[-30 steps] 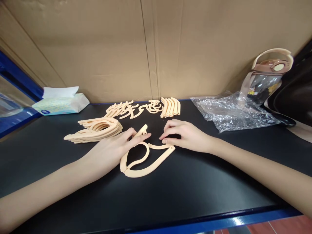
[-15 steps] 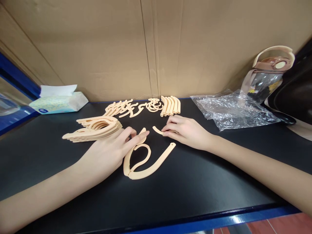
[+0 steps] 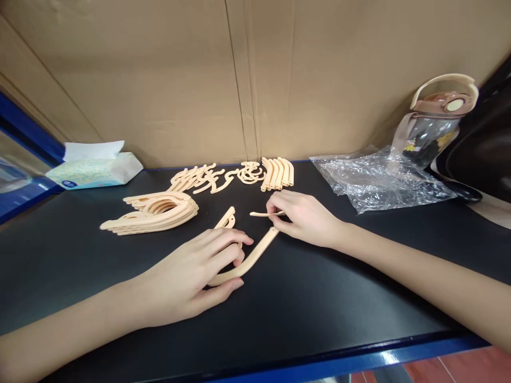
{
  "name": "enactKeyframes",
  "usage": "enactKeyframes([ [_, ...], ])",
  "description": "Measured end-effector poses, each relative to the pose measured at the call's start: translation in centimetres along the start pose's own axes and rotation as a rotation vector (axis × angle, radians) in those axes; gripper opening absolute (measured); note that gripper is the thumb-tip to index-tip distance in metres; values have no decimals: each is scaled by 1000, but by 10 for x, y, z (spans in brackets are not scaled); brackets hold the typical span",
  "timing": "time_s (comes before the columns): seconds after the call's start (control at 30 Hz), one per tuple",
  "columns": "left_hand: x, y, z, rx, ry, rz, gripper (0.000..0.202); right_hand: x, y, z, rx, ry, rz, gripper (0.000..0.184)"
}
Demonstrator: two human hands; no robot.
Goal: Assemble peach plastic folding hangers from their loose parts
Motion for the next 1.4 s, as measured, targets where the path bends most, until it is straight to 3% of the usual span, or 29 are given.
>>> enactKeyframes([
  [0.3,-3,5,2,25,-46,18,8,-6,-1,-3,32,-62,-40,10],
  [0.53,-4,15,-1,6,-69,10,8,-8,-2,-4,52,-62,-49,24],
  [0.93,-3,15,-1,-32,-37,-56,15,-5,-7,-2,81,-55,-52,29],
  [1.13,-4,14,-1,-31,-29,-50,18,-8,-7,-3,87,-64,-43,41],
  [1.4,-3,16,-1,-47,-22,-67,20,-26,1,-10,35,-254,12,21],
])
Point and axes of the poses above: each hand's wrist, its own z-axis towards the middle knuckle, its own x-axis out of the palm, y = z × x, the point moved 10 cm from there along z, towards the middle knuckle, and after that the axes turned 8 degrees about x, right-handed, at the moved point
